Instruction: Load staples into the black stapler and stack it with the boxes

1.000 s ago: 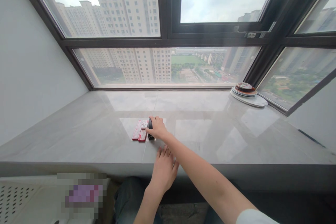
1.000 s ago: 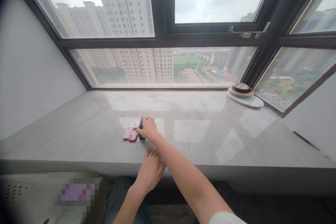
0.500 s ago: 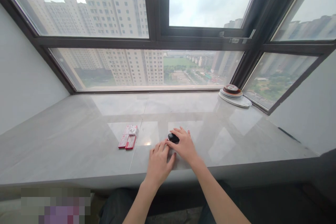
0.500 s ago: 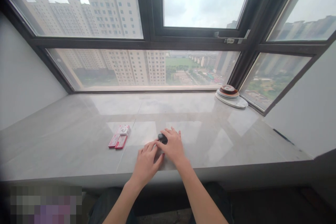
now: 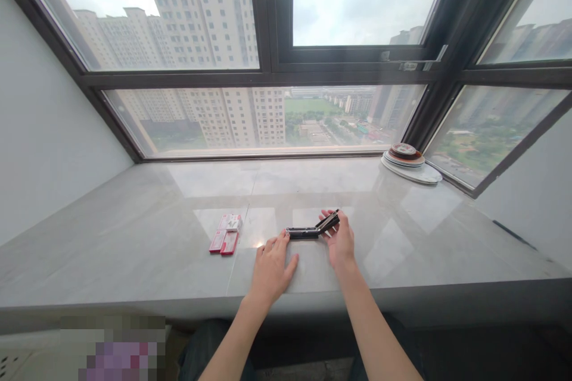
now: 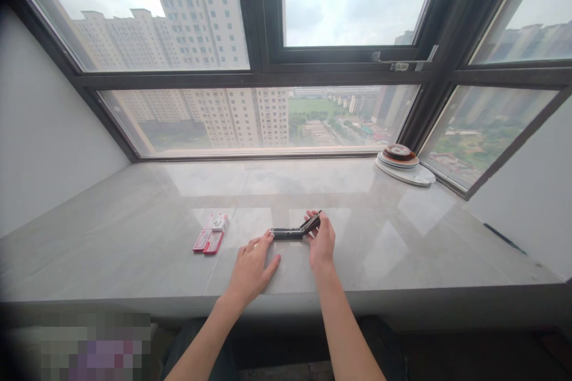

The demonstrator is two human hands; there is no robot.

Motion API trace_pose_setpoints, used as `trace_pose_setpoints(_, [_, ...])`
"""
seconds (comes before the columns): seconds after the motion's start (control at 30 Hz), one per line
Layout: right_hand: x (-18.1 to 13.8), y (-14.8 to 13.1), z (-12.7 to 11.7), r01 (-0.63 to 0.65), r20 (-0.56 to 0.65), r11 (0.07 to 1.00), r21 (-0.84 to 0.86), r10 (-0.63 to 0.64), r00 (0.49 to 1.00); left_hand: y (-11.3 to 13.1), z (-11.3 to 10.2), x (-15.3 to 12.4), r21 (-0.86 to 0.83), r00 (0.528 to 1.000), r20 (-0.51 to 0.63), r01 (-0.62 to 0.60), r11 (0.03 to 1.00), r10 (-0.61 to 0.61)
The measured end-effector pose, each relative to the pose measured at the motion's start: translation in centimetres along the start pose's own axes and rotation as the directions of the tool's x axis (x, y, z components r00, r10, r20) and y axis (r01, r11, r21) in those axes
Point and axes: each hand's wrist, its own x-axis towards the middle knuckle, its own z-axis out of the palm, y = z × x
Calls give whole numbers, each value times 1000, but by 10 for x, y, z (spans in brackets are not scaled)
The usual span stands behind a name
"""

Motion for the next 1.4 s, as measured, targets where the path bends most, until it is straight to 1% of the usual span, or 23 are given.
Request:
trace_pose_setpoints(0.03, [1, 2, -9, -54, 4, 996, 70, 54, 999, 1, 0, 0, -12, 1000, -7, 7, 1000, -7])
trace_pose_setpoints(0.1, [0, 6, -26, -121, 41, 987, 109, 117, 992, 1, -1, -2, -48, 1000, -26, 11, 999, -13])
trace_pose_setpoints(0.17, [-7, 7, -41, -132, 103, 990, 51, 126, 987, -2, -6, -5, -69, 997, -71, 19, 997, -24])
trace_pose_setpoints(0.23, [-19, 4, -55, -122, 177, 992, -23, 124, 976, -12, -12, -10, -34, 982, -164, 92, 995, -96])
trace_pose_setpoints(0.27, [-28, 2, -61, -123, 209, 992, -43, 129, 969, -20, -16, -14, 2, 961, -223, 168, 986, -164])
trace_pose_setpoints(0.33, [-46, -4, -71, -153, 254, 987, -42, 159, 954, -37, -21, -23, 76, 892, -320, 361, 930, -320])
trace_pose_setpoints(0.37, [-54, -7, -74, -178, 265, 983, -38, 182, 947, -46, -22, -29, 105, 857, -342, 442, 891, -385])
trace_pose_setpoints(0.4, [-61, -10, -76, -204, 267, 978, -46, 209, 941, -53, -23, -36, 129, 833, -348, 497, 858, -430])
trace_pose_setpoints(0.47, [-71, -14, -77, -243, 260, 963, -118, 266, 928, -64, -24, -48, 150, 819, -333, 536, 831, -468])
trace_pose_setpoints(0.53, [-74, -16, -73, -261, 285, 934, -245, 327, 901, -66, -24, -57, 111, 840, -300, 500, 859, -451])
trace_pose_setpoints(0.6, [-73, -15, -66, -240, 361, 889, -389, 387, 849, -62, -26, -59, 5, 895, -225, 395, 919, -384])
trace_pose_setpoints(0.67, [-69, -11, -55, -191, 433, 842, -505, 438, 788, -52, -27, -53, -145, 958, -120, 241, 960, -259])
trace_pose_setpoints(0.73, [-64, -6, -42, -135, 464, 801, -583, 465, 754, -38, -25, -41, -292, 990, -42, 117, 949, -135])
trace_pose_setpoints(0.77, [-61, -4, -36, -101, 469, 784, -612, 463, 752, -31, -23, -33, -350, 995, -16, 83, 933, -94])
trace_pose_setpoints(0.83, [-54, 0, -26, -26, 475, 759, -651, 434, 765, -18, -18, -17, -434, 998, 25, 57, 899, -51])
trace_pose_setpoints(0.93, [-40, 0, -25, 57, 474, 734, -677, 376, 796, -7, -11, 1, -498, 998, 53, 41, 866, -17])
trace_pose_setpoints(1.03, [-25, -6, -40, 75, 442, 696, -714, 365, 820, -6, -7, 5, -543, 999, 48, 16, 840, 12])
trace_pose_setpoints(1.13, [-15, -15, -60, 86, 387, 637, -766, 351, 852, -11, -5, 2, -564, 999, 36, 18, 826, 3])
trace_pose_setpoints(1.17, [-14, -19, -64, 114, 371, 602, -790, 323, 871, -12, -4, 1, -562, 999, 32, 21, 827, -4])
trace_pose_setpoints(1.23, [-15, -27, -65, 226, 384, 515, -827, 224, 896, -13, -3, -1, -550, 1000, 27, 27, 835, -14])
trace_pose_setpoints(1.27, [-16, -31, -61, 305, 423, 466, -831, 173, 889, -13, -2, -1, -544, 1000, 27, 27, 839, -15])
trace_pose_setpoints(1.3, [-18, -34, -54, 389, 479, 418, -821, 135, 867, -13, -2, -1, -539, 1000, 28, 26, 842, -13])
trace_pose_setpoints(1.4, [-24, -39, -25, 598, 641, 260, -758, 124, 758, -14, -1, 0, -535, 1000, 25, 12, 845, 1])
